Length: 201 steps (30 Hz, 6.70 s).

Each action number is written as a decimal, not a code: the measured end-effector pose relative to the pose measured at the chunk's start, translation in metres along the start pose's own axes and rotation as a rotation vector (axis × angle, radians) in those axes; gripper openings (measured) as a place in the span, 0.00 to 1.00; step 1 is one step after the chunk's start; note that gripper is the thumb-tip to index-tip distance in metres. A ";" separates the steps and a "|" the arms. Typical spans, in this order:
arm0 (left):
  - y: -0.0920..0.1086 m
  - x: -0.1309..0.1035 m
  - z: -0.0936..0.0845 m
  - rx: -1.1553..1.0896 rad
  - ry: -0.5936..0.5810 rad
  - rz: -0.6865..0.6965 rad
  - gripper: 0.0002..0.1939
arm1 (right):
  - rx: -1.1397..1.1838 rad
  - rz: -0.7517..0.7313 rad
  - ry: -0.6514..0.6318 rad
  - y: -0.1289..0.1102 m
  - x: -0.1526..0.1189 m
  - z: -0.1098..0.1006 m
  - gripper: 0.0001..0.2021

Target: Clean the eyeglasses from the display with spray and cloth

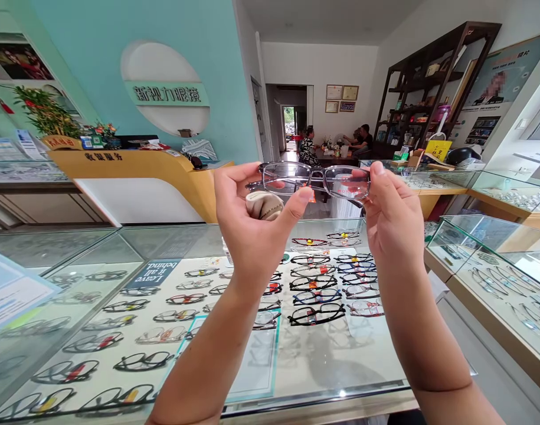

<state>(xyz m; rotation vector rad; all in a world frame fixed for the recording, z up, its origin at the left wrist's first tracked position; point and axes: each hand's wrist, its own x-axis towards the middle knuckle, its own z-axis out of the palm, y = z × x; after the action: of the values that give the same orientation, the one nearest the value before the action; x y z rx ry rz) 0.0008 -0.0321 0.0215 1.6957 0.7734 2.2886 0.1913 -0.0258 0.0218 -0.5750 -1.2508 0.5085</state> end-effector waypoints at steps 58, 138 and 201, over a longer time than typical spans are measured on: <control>-0.042 0.011 0.003 0.187 -0.591 -0.533 0.28 | -0.323 -0.305 -0.215 -0.018 0.008 -0.024 0.09; -0.003 -0.003 0.003 0.516 -0.794 -0.300 0.17 | -1.168 0.329 -0.958 0.214 -0.021 -0.146 0.25; -0.125 -0.091 -0.036 -0.080 -0.623 -0.881 0.23 | 0.412 0.828 -0.321 0.137 -0.087 -0.013 0.19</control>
<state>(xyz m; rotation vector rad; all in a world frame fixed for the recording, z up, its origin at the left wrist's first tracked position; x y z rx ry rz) -0.0221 0.0223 -0.1255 1.4633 0.9800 1.1158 0.1766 0.0197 -0.1341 -0.6594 -1.1183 1.5619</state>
